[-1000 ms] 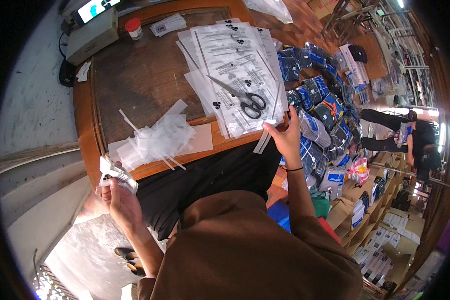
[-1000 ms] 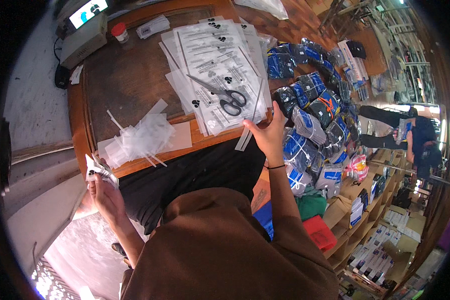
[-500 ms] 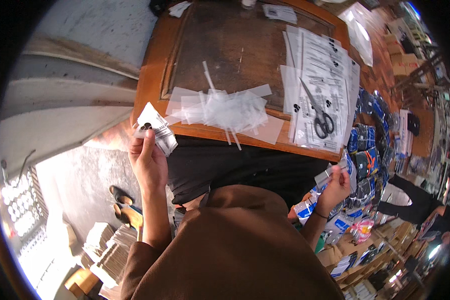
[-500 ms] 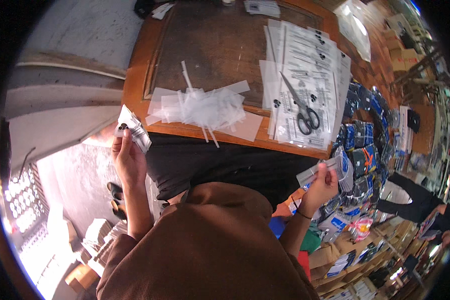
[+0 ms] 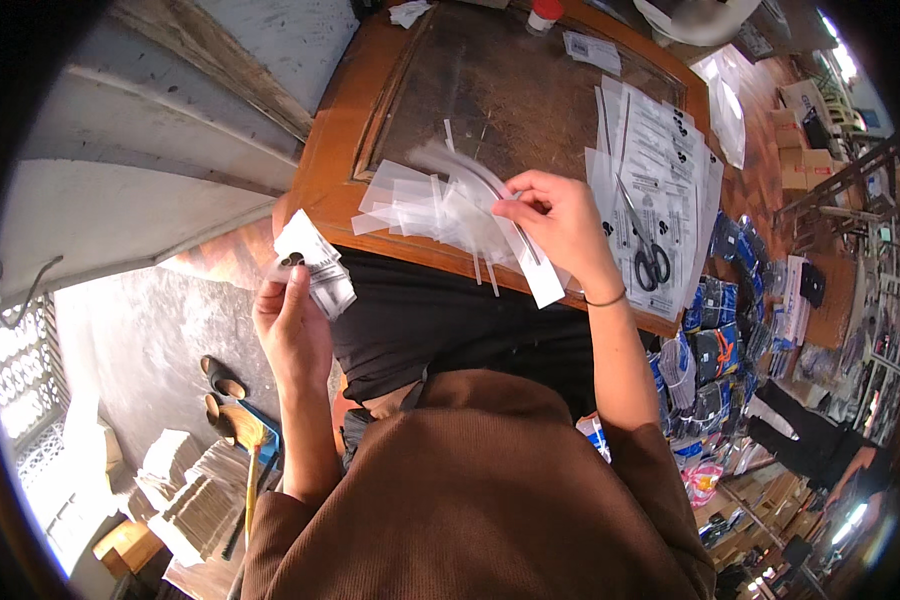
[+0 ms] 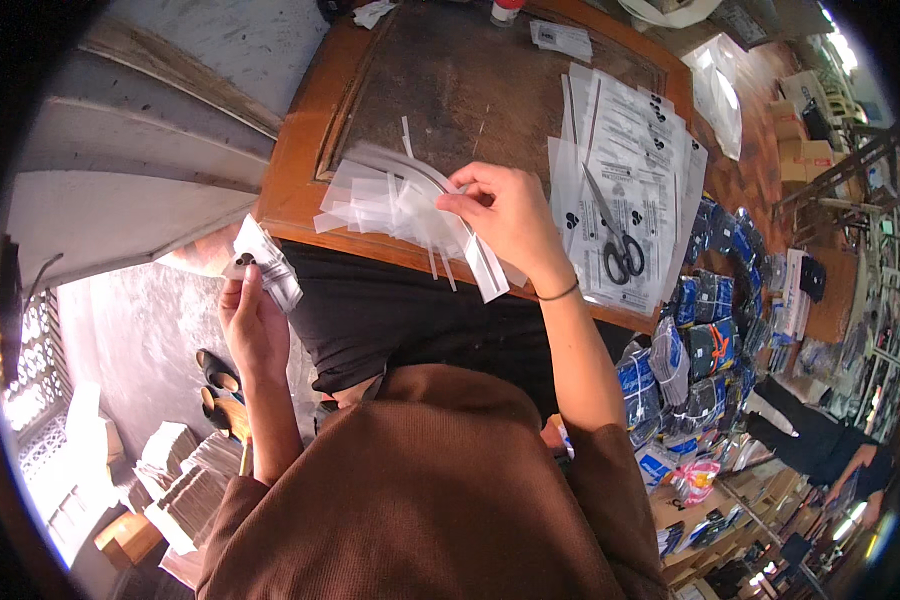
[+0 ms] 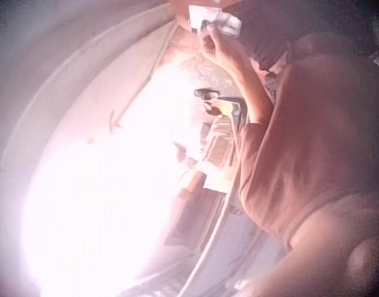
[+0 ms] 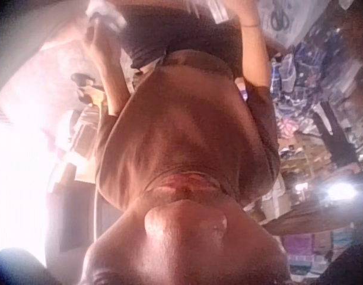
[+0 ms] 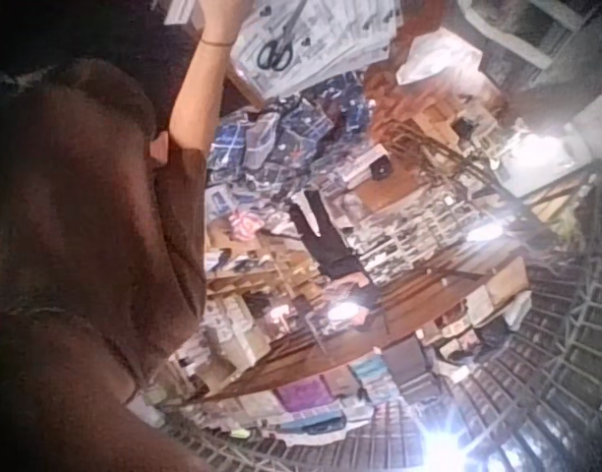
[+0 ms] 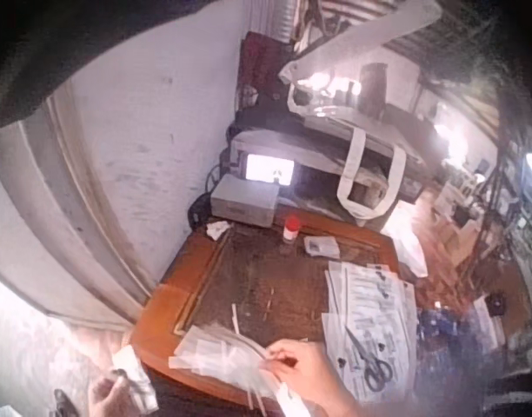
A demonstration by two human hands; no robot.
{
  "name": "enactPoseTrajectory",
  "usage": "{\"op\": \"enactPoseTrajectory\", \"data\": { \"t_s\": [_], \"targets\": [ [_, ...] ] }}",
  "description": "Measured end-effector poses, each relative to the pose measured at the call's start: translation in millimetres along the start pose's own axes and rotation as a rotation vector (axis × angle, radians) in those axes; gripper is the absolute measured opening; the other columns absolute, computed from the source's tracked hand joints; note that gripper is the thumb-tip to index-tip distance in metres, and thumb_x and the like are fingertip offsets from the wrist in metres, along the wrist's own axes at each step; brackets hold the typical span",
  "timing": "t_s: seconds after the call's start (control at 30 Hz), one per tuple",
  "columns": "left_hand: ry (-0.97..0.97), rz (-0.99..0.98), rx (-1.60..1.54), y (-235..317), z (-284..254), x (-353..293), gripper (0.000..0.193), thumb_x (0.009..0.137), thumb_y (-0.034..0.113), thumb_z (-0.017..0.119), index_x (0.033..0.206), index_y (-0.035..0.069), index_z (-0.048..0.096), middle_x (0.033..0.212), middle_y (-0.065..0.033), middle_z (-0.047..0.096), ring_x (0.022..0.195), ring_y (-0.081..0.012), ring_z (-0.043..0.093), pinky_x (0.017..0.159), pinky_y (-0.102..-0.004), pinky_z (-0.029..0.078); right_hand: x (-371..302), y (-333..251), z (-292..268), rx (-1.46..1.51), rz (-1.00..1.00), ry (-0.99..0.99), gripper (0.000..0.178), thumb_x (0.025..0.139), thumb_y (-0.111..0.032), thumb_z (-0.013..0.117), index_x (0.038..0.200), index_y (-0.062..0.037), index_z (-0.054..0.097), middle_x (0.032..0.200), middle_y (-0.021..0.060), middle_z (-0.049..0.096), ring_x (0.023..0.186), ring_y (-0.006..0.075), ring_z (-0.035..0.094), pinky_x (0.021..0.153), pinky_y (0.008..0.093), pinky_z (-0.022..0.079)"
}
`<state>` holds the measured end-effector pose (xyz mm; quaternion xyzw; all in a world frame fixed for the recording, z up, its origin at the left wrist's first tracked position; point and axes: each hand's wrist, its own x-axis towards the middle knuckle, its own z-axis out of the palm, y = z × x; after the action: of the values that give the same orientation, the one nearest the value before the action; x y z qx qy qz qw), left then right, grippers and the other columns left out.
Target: The person uses scissors to cut open multiple small plastic sleeves containing printed cards. They repeatedly pick up a sleeve, cut along the top edge, and place the opened sleeve aside. The person handles the sleeves one at a time throughout the clip.
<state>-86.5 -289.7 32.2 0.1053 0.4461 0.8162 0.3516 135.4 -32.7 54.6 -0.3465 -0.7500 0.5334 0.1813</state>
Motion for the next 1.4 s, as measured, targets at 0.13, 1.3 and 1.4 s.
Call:
{"op": "enactPoseTrajectory", "data": {
  "t_s": [0.13,1.3,1.4],
  "targets": [
    [0.053,-0.016,-0.012,6.1,1.5,-9.5,0.016,0.102,0.001,0.059,0.115,-0.001,0.069,0.117,-0.0107,0.073,0.108,-0.0165,0.068,0.101,-0.0313,0.051,13.3,15.8,2.8,-0.393,-0.046,-0.076,0.026,0.085,-0.023,0.083,0.091,-0.0008,0.071,0.064,0.0147,0.065,0.051,0.0232,0.058,0.053,0.0344,0.043],
    [-0.231,-0.503,-0.257,-118.7,119.6,61.9,0.018,0.103,0.011,0.061,0.113,0.001,0.072,0.11,-0.013,0.075,0.106,-0.0236,0.072,0.101,-0.0372,0.054,-70.2,54.8,-17.1,-0.763,-0.316,-0.137,0.124,0.061,-0.047,0.093,0.162,-0.0185,0.027,0.169,0.0193,0.016,0.155,0.0426,0.017,0.124,0.0579,0.026],
    [-0.214,-0.497,-0.295,-130.6,120.6,60.7,0.02,0.103,0.011,0.061,0.118,0.001,0.07,0.116,-0.0125,0.074,0.111,-0.0232,0.07,0.101,-0.0371,0.054,-71.0,49.5,-14.5,-0.735,-0.285,-0.057,0.131,0.06,-0.053,0.091,0.162,-0.009,0.021,0.166,0.0278,0.016,0.154,0.0485,0.016,0.124,0.058,0.024]
  ]
}}
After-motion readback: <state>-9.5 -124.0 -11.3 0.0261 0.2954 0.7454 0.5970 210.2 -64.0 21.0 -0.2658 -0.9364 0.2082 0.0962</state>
